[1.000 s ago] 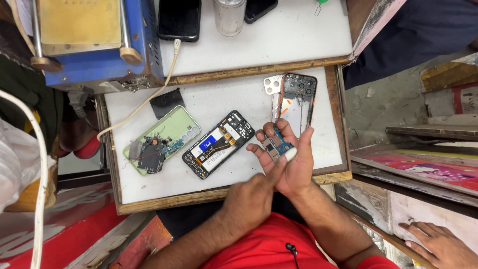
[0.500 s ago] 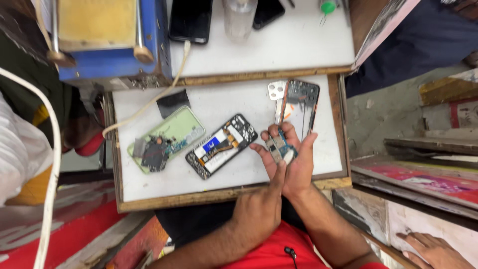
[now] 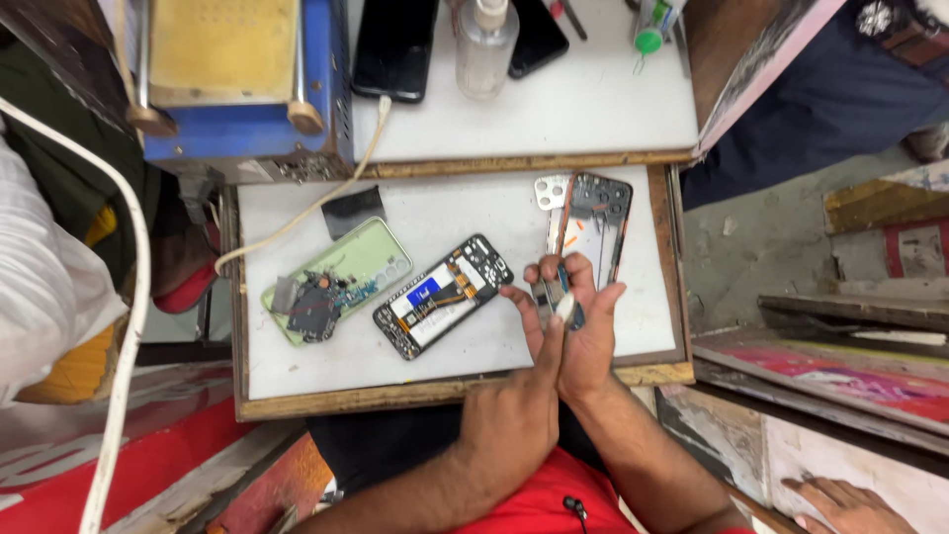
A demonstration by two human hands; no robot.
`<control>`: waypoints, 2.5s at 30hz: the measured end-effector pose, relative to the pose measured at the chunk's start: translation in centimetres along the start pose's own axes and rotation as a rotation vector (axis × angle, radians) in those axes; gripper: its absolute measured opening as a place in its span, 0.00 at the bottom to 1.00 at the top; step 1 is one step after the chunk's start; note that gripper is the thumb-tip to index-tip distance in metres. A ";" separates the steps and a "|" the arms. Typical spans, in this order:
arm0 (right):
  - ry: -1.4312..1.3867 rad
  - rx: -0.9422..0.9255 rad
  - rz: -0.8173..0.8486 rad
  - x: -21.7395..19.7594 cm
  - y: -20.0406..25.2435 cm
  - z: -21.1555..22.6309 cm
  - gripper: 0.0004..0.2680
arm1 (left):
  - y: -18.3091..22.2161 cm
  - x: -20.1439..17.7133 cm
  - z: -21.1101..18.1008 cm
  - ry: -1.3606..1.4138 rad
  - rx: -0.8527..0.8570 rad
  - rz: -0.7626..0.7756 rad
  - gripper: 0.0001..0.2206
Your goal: The person handles a disassembled smartphone, removes a small component from the motherboard, and places it on the workbench. The person then reattaches the component to the motherboard and adjusts the ribbon cables.
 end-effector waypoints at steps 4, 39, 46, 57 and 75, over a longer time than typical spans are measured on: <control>0.003 0.026 -0.056 -1.0 0.6 -0.6 0.22 | -0.2 0.9 1.0 0.025 -0.082 0.046 0.30; -0.294 0.215 -0.129 -1.5 0.6 -0.5 0.22 | 2.4 3.3 5.0 -0.267 0.144 0.319 0.24; -0.278 0.233 -0.154 -3.1 0.8 -0.8 0.22 | 0.5 0.6 5.5 -0.007 0.065 0.202 0.28; -0.126 0.162 -0.157 -6.3 2.9 -0.3 0.18 | -20.2 -2.2 6.5 0.264 -0.064 0.061 0.30; 0.230 0.194 0.359 3.5 4.5 -3.8 0.22 | 2.9 -7.5 8.6 0.129 -0.211 -0.121 0.19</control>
Point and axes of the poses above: each hand's wrist, its own y-axis away from the middle knuckle, its own x-axis out of the palm, z = x × y, the point moved 10 cm from there along -y, towards the middle knuckle, and after that the axes turned 12 degrees about y, right-handed, at the moved point
